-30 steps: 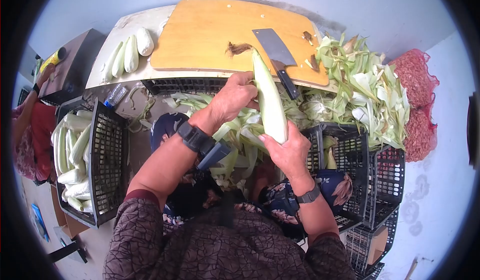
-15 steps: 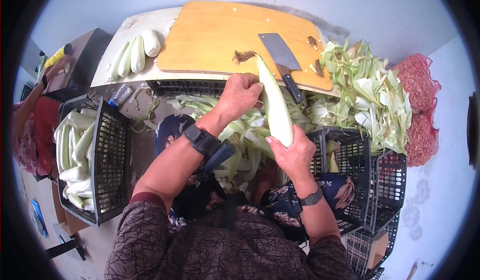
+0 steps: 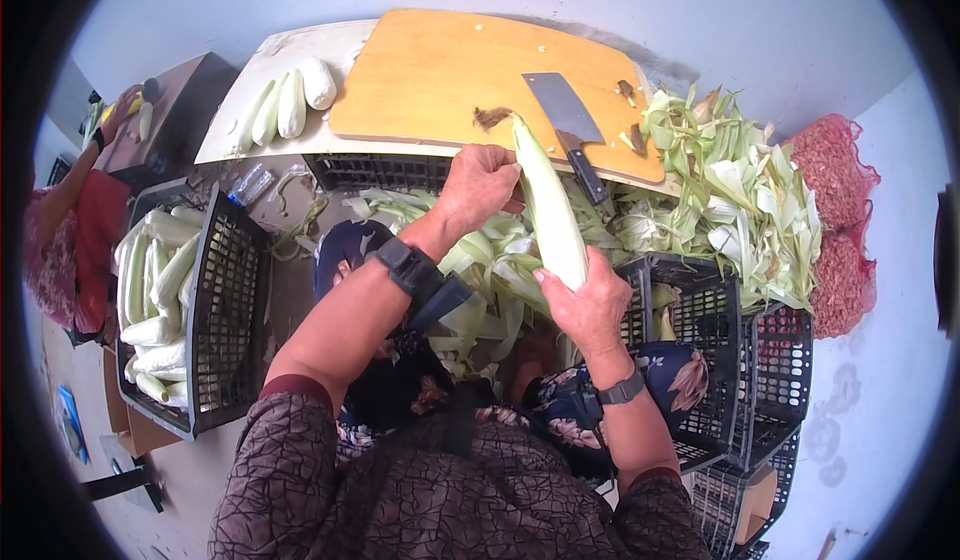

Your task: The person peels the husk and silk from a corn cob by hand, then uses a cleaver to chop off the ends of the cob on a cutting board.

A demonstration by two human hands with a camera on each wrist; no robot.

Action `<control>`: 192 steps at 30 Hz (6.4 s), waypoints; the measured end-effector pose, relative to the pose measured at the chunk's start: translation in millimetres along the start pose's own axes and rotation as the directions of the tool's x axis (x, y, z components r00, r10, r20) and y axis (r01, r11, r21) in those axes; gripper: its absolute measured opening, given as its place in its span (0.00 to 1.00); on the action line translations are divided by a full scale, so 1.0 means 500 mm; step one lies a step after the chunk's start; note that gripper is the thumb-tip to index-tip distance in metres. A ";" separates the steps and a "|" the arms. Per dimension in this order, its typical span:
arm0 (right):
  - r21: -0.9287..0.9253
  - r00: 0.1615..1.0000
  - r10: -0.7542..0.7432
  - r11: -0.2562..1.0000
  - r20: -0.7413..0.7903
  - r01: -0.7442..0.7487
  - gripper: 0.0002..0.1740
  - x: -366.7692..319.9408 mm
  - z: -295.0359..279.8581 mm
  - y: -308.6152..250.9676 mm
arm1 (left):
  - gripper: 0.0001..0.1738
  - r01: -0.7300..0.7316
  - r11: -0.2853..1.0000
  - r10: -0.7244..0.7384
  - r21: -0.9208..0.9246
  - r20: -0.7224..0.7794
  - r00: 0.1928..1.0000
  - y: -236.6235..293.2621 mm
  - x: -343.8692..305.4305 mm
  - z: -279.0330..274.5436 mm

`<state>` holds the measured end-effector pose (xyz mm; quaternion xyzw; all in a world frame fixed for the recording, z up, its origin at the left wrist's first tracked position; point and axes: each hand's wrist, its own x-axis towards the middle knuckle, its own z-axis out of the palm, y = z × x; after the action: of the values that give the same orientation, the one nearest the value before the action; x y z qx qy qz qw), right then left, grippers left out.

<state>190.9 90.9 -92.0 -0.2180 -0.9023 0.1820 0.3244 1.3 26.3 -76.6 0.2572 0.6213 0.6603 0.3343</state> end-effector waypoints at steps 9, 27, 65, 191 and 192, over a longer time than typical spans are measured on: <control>0.005 1.000 0.008 1.000 0.013 -0.008 0.28 0.001 -0.001 0.001 | 0.11 -0.044 0.999 0.044 0.008 -0.050 0.998 -0.005 0.001 0.006; 0.717 0.807 0.389 0.386 0.444 -0.581 0.20 0.011 -0.010 0.020 | 0.10 0.088 0.955 -0.085 -0.282 0.022 0.996 -0.005 -0.002 0.015; 0.843 0.883 0.404 0.365 0.239 -0.396 0.19 0.020 -0.036 0.007 | 0.10 0.377 0.820 -0.555 0.432 0.434 0.710 -0.031 -0.052 0.060; 0.156 0.936 -0.175 0.979 0.305 0.132 0.38 0.018 -0.010 -0.028 | 0.26 0.127 0.743 -0.159 -0.657 0.011 0.987 0.042 -0.008 -0.041; 0.157 0.937 -0.173 0.979 0.303 0.130 0.38 0.023 -0.009 -0.022 | 0.26 0.147 0.770 -0.149 -0.621 0.049 0.988 0.034 -0.008 -0.035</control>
<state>182.7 88.5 -77.9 -0.0936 -0.9423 0.2493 0.2030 -11.3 12.0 -61.1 0.0821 0.3875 0.8002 0.4503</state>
